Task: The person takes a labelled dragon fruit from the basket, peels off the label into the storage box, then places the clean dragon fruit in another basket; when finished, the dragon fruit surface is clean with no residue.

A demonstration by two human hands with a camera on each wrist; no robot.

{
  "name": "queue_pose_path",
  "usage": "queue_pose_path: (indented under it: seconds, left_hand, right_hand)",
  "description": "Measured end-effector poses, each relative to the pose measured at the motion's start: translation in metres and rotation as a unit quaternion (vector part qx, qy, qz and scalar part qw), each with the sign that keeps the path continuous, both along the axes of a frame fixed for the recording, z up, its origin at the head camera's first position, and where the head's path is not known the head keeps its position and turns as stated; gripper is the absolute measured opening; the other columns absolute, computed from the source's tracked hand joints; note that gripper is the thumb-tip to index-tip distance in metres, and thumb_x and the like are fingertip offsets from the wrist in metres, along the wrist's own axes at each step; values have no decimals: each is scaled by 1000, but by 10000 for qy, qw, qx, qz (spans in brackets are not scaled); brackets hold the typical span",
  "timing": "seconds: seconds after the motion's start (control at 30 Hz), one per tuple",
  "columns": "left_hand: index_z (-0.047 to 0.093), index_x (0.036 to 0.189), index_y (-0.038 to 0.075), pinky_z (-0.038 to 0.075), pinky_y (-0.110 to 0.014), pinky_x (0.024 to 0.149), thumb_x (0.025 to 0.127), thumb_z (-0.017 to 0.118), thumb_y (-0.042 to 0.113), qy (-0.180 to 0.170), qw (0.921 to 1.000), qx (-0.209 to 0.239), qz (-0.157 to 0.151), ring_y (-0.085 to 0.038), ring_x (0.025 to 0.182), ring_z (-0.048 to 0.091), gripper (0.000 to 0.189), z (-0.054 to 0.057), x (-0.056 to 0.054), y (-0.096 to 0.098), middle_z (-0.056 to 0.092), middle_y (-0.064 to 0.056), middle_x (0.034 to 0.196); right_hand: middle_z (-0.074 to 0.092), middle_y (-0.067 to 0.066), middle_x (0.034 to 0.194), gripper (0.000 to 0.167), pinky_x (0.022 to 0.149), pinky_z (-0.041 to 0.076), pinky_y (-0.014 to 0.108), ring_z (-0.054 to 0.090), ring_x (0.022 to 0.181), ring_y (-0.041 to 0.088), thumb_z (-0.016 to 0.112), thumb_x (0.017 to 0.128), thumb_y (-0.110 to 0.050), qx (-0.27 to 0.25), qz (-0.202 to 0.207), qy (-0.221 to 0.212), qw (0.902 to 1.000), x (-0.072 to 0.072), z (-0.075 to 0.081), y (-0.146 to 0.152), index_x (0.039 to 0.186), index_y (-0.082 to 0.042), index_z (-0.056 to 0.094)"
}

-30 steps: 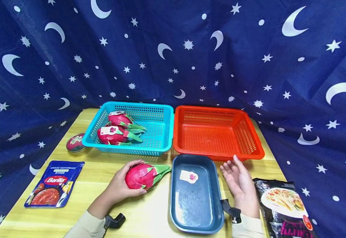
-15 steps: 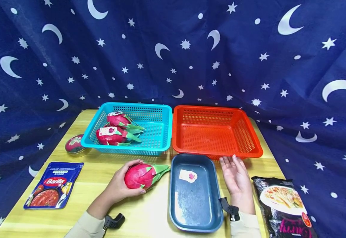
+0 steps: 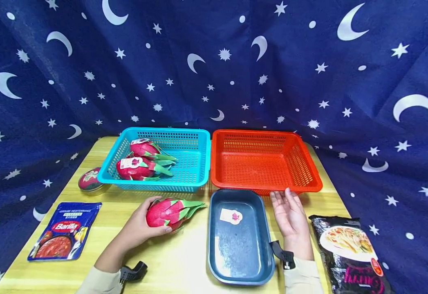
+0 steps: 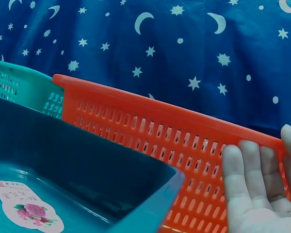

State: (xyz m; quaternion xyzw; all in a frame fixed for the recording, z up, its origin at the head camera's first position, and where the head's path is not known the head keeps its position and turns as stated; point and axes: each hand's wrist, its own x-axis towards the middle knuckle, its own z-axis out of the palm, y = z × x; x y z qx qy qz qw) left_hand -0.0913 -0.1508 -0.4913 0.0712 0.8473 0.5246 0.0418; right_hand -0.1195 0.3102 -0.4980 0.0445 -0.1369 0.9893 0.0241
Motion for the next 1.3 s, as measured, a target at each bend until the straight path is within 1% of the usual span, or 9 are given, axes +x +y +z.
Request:
queue_pose_path:
  seconds: [0.1, 0.2, 0.43, 0.57, 0.73, 0.87, 1.0, 1.1, 1.3]
  left_hand:
    - [47, 153, 12, 57, -46, 94, 66, 100, 44, -167, 9996, -154, 138, -35, 125, 54, 107, 8, 1, -6, 55, -14, 141]
    - [50, 153, 12, 58, -46, 93, 64, 102, 42, -131, 9995, -275, 58, -36, 125, 56, 108, 13, 1, -13, 56, -13, 142]
    - [57, 148, 14, 58, -54, 89, 58, 105, 33, 628, 9904, -1181, -341, -39, 121, 57, 104, 33, 0, -37, 59, -10, 139]
    - [59, 145, 12, 60, -53, 87, 57, 105, 27, 960, 9833, -1360, -730, -37, 119, 60, 101, 56, -2, -51, 60, -8, 139]
    - [61, 144, 20, 62, -44, 82, 57, 105, 32, 1278, 9743, -1307, -1316, -32, 121, 58, 99, 93, -10, -63, 58, -3, 141]
    - [63, 142, 24, 61, -40, 83, 58, 105, 38, 1604, 9648, -961, -1849, -27, 122, 57, 95, 120, -27, -58, 59, 2, 141]
    - [64, 140, 23, 59, -43, 89, 59, 105, 42, 1984, 9536, -763, -2133, -23, 123, 57, 93, 140, -53, -32, 61, 4, 139]
    - [64, 140, 23, 59, -44, 89, 59, 105, 39, 2161, 9486, -767, -2182, -21, 123, 57, 92, 146, -73, -7, 62, 5, 138]
    - [65, 140, 16, 57, -39, 93, 59, 103, 36, 2325, 9378, -953, -2395, -18, 123, 56, 91, 146, -109, 43, 64, 3, 136]
  right_hand:
    - [67, 21, 118, 23, 107, 50, 42, 65, 110, 33, 43, 111, -1, -3, 30, -26, 10000, -2, 1, -1, 117, 4, 64]
    - [68, 21, 118, 24, 107, 50, 42, 65, 110, 33, 43, 111, -2, 9, 31, -13, 10000, -2, 2, 0, 118, 5, 65]
    - [67, 22, 117, 26, 107, 50, 42, 65, 110, 33, 41, 112, -2, 24, 40, 131, 9999, 1, 0, 3, 122, 7, 64]
    - [67, 22, 117, 26, 107, 50, 41, 65, 111, 33, 42, 112, -3, 11, 51, 136, 9999, 2, -1, 4, 124, 7, 63]
    - [67, 22, 116, 26, 106, 51, 41, 65, 110, 32, 42, 112, -3, 118, -8, 164, 9998, 2, -1, 5, 125, 7, 63]
    - [67, 21, 114, 26, 105, 51, 41, 66, 108, 32, 41, 112, -3, 166, -75, 142, 9997, 2, 1, 7, 123, 6, 63]
    - [67, 22, 114, 26, 105, 51, 41, 66, 108, 33, 40, 112, -3, 152, -118, 248, 9995, 2, 1, 7, 124, 7, 61]
    - [66, 23, 116, 27, 107, 50, 41, 65, 110, 34, 39, 113, -4, 150, -90, 370, 9992, 1, -1, 5, 126, 8, 60]
    - [66, 21, 121, 26, 109, 48, 40, 65, 113, 32, 40, 113, -5, 246, -14, 316, 9992, 1, -6, -1, 128, 5, 58]
